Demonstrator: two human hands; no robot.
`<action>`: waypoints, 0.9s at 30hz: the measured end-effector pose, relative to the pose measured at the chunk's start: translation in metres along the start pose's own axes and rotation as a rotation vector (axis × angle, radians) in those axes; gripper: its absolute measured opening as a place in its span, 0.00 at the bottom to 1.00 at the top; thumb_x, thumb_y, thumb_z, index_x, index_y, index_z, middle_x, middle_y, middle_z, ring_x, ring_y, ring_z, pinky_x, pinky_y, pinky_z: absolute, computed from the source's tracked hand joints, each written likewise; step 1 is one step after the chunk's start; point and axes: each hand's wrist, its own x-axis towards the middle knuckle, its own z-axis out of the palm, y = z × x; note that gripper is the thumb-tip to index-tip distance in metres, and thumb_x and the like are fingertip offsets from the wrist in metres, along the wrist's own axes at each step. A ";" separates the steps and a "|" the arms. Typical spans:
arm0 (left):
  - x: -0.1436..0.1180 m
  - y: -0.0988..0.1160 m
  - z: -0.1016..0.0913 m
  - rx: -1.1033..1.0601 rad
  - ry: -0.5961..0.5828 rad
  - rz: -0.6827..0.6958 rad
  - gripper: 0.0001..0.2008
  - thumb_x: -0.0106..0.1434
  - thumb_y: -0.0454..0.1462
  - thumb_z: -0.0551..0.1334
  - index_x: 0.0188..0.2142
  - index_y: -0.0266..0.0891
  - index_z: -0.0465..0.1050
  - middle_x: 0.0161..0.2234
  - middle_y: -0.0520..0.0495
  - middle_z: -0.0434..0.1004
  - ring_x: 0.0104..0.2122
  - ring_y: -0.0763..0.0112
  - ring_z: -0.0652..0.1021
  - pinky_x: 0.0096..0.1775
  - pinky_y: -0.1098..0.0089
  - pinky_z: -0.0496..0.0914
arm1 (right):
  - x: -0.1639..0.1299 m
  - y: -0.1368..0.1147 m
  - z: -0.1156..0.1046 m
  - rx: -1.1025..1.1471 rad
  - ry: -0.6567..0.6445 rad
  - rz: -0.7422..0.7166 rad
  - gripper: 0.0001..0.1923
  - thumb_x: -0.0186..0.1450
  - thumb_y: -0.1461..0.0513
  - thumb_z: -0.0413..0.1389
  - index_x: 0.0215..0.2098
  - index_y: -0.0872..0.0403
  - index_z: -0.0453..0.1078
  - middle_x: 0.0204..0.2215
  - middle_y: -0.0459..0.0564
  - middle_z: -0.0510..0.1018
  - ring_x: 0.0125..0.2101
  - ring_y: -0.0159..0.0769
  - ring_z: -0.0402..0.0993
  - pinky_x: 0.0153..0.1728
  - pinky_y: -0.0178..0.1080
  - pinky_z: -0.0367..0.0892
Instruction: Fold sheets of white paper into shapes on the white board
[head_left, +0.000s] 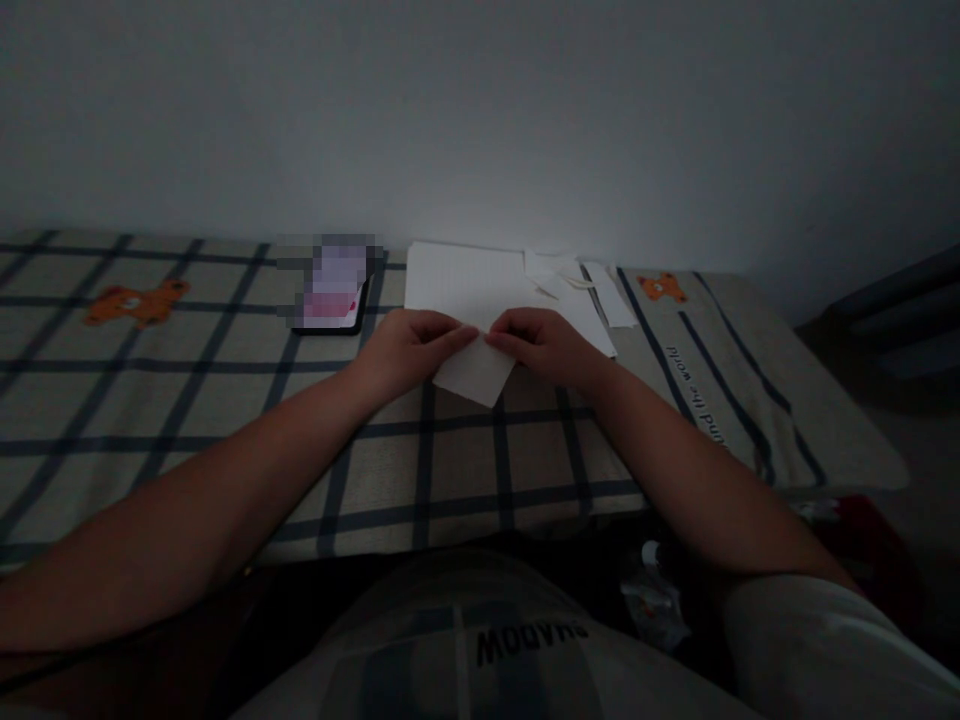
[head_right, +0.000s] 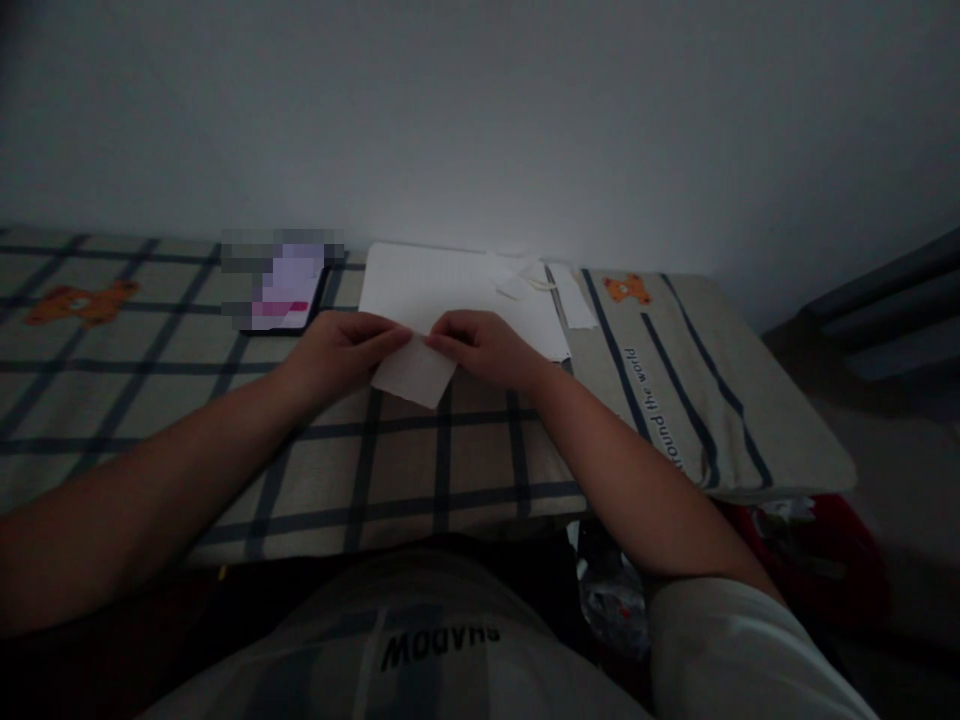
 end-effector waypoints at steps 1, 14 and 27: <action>0.000 0.000 0.000 0.022 0.007 0.016 0.16 0.61 0.48 0.66 0.31 0.38 0.84 0.24 0.47 0.80 0.23 0.71 0.75 0.23 0.74 0.64 | 0.000 0.000 0.002 -0.013 -0.003 -0.011 0.18 0.67 0.48 0.59 0.30 0.54 0.72 0.24 0.42 0.70 0.26 0.30 0.62 0.30 0.36 0.58; -0.014 0.011 0.002 0.245 0.087 0.217 0.13 0.63 0.45 0.64 0.31 0.41 0.85 0.22 0.49 0.80 0.23 0.70 0.76 0.26 0.71 0.64 | 0.001 -0.003 0.010 0.109 0.003 0.011 0.16 0.64 0.50 0.61 0.32 0.54 0.73 0.27 0.44 0.73 0.30 0.32 0.65 0.32 0.37 0.60; -0.005 0.001 0.004 -0.197 0.213 -0.075 0.11 0.61 0.45 0.67 0.27 0.43 0.82 0.24 0.50 0.76 0.26 0.68 0.76 0.26 0.70 0.68 | 0.001 -0.003 -0.004 0.175 0.063 0.126 0.17 0.64 0.49 0.63 0.29 0.54 0.71 0.21 0.43 0.73 0.25 0.28 0.67 0.28 0.35 0.62</action>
